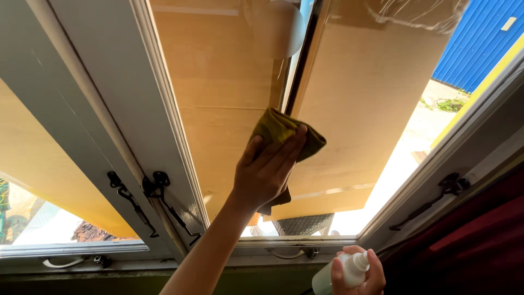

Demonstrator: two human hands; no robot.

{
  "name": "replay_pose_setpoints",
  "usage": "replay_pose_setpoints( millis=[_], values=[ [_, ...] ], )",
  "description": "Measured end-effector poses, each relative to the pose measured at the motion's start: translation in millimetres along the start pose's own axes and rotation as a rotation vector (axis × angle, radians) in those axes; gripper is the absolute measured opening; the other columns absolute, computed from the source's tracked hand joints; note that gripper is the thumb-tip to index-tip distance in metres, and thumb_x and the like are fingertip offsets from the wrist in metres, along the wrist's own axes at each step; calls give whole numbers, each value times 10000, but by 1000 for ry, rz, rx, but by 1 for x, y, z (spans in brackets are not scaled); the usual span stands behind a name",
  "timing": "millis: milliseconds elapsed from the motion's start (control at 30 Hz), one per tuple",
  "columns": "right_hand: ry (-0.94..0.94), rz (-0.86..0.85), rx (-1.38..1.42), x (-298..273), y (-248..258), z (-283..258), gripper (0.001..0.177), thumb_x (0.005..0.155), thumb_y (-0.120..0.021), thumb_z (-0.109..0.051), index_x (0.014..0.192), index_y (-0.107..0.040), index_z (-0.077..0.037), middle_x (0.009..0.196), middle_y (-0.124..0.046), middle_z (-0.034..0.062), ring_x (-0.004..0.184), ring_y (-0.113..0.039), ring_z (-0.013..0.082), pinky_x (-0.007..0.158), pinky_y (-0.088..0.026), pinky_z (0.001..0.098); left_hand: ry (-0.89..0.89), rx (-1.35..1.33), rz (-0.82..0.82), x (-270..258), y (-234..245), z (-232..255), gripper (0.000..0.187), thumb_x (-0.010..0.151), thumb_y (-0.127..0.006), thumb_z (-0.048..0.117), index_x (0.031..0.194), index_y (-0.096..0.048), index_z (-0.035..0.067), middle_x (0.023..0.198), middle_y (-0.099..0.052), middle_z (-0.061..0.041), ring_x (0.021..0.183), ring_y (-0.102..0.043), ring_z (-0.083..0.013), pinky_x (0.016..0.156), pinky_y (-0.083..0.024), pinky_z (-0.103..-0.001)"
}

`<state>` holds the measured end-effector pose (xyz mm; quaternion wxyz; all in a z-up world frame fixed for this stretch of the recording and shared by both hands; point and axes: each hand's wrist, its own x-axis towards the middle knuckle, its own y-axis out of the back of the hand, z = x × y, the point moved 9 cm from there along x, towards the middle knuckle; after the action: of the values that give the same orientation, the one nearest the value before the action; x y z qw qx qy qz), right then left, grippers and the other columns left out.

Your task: The person cleans a window by spraying liquid from a bottle onto the glass and wiping the surface with a cloth.

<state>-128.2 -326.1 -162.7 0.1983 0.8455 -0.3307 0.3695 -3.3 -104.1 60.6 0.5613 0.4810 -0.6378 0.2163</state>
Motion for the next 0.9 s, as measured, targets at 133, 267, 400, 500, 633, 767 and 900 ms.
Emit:
replay_pose_setpoints(
  millis=[133, 267, 400, 500, 633, 767, 900],
  values=[
    [39, 9, 19, -28, -7, 31, 727, 905, -696, -138, 1502, -282, -155, 1082, -679, 192, 888, -731, 230, 770, -652, 367, 53, -2, 60, 10, 6, -13, 371, 1073, -629, 153, 1444, -643, 164, 1534, -572, 57, 1347, -601, -95, 1282, -164, -451],
    [68, 58, 102, -40, -7, 48, 800, 883, -716, -169, 1542, -263, -177, 1025, -682, 182, 836, -727, 220, 742, -638, 369, 140, -91, 138, 34, 7, -21, 366, 1111, -637, 152, 1474, -632, 105, 1588, -521, 0, 1485, -471, -149, 1317, -154, -490],
    [159, 37, 111, -49, 7, 30, 761, 933, -722, -196, 1549, -278, -239, 1037, -688, 192, 810, -750, 220, 708, -674, 359, 98, -118, 185, 26, 5, -9, 388, 1107, -646, 120, 1488, -616, 51, 1659, -428, -39, 1563, -390, -165, 1365, -164, -510],
    [290, 46, 189, -46, 8, 13, 772, 978, -725, -195, 1572, -239, -277, 940, -710, 163, 739, -739, 193, 657, -655, 322, -8, -105, 183, 11, -3, 9, 489, 1028, -666, 182, 1486, -615, 19, 1670, -384, -70, 1570, -351, -216, 1354, -174, -536],
    [352, 51, 202, -53, 10, -1, 737, 991, -690, -153, 1579, -257, -249, 982, -681, 209, 756, -704, 228, 737, -635, 355, -46, -99, 298, -12, -6, 15, 552, 981, -684, 298, 1484, -598, 87, 1504, -387, -132, 1438, -310, -387, 1320, -186, -600],
    [415, 70, 186, -67, 19, -8, 749, 916, -682, -131, 1533, -263, -195, 975, -665, 218, 751, -698, 233, 719, -625, 362, -39, -11, 208, -30, -3, 26, 676, 979, -648, 338, 1586, -469, 101, 1554, -377, -191, 1493, -326, -397, 1310, -208, -571],
    [421, -1, 221, -61, 19, -9, 739, 951, -680, -96, 1543, -243, -164, 1066, -665, 210, 836, -704, 237, 761, -600, 378, -65, 30, 81, -49, 6, 37, 760, 975, -657, 411, 1609, -403, 76, 1510, -389, -231, 1420, -369, -420, 1277, -203, -587]
  ],
)
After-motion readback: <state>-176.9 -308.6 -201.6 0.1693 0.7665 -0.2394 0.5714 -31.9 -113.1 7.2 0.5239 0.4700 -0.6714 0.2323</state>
